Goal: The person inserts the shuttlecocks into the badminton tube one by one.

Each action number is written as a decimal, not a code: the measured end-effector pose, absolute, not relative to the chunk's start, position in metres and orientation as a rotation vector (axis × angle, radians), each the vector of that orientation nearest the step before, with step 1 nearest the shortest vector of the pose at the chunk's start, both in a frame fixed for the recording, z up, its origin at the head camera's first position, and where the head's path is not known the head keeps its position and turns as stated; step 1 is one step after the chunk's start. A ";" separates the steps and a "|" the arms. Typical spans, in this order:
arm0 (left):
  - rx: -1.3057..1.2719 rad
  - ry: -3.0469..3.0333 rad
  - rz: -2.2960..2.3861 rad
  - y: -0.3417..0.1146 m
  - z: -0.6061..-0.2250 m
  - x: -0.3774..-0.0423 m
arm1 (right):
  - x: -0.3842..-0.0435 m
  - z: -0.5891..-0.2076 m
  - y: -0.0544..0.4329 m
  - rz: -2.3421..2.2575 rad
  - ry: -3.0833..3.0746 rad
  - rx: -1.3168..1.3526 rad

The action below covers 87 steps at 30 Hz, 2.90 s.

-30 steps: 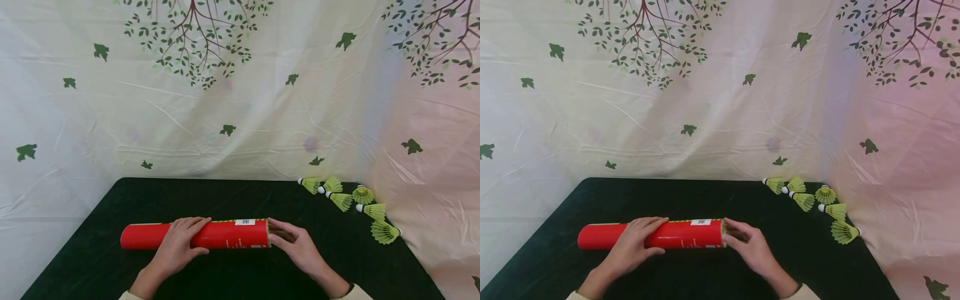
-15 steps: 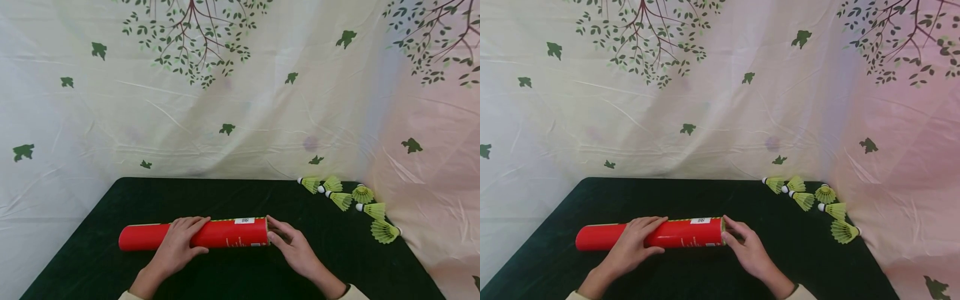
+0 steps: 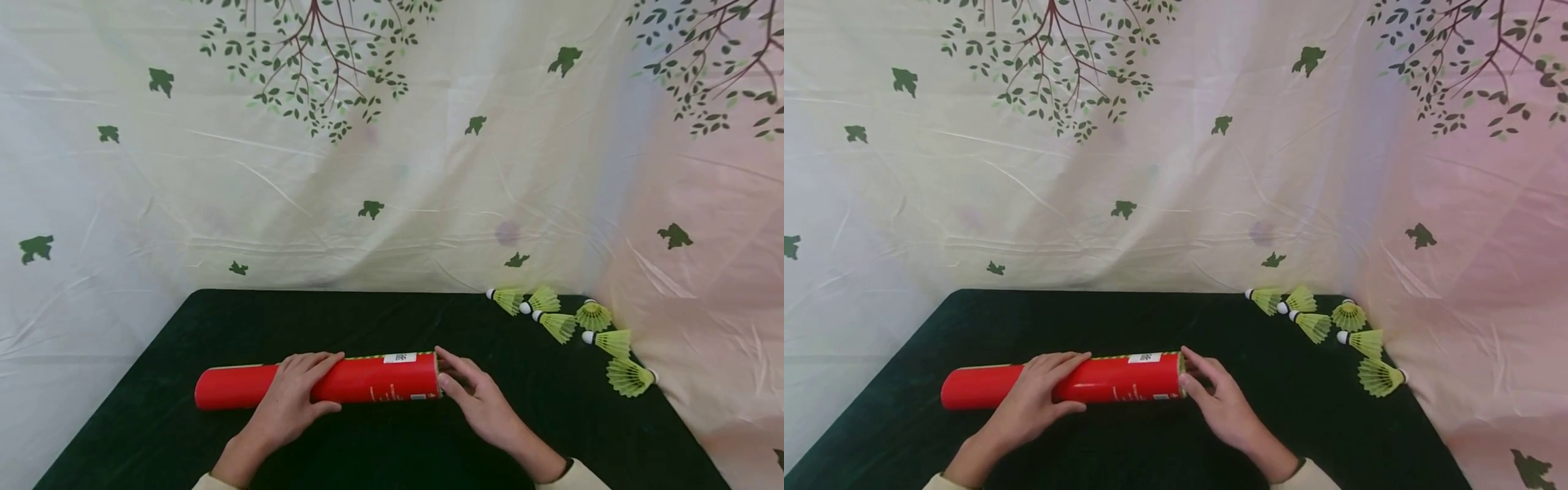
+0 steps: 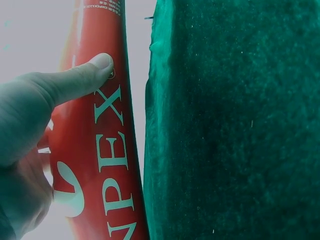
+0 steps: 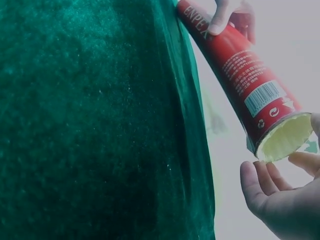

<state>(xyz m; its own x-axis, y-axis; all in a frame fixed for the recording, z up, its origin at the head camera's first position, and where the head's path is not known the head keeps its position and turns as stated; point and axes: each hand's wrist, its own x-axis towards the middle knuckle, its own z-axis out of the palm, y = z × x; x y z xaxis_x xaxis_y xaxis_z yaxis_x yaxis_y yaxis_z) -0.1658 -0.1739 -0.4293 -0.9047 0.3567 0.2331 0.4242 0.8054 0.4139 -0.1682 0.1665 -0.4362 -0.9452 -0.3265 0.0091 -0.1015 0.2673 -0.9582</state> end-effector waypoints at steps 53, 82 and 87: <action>-0.651 -2.861 -0.727 -0.172 -0.429 -0.160 | -0.335 -0.468 0.296 -1.655 2.620 0.143; -0.634 -2.867 -0.709 -0.175 -0.427 -0.161 | -0.319 -0.458 0.280 -1.447 3.041 0.133; -0.636 -2.865 -0.706 -0.174 -0.427 -0.160 | -0.308 -0.457 0.278 -1.463 2.945 0.119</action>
<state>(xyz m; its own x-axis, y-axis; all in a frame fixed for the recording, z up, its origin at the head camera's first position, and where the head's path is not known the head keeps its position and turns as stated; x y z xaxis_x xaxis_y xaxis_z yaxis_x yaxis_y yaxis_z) -0.1598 -0.1744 -0.4268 -0.9041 0.3695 0.2146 0.4269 0.8027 0.4164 -0.3084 0.2785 -0.4574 -0.9863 0.1305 0.1005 -0.0013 0.6042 -0.7968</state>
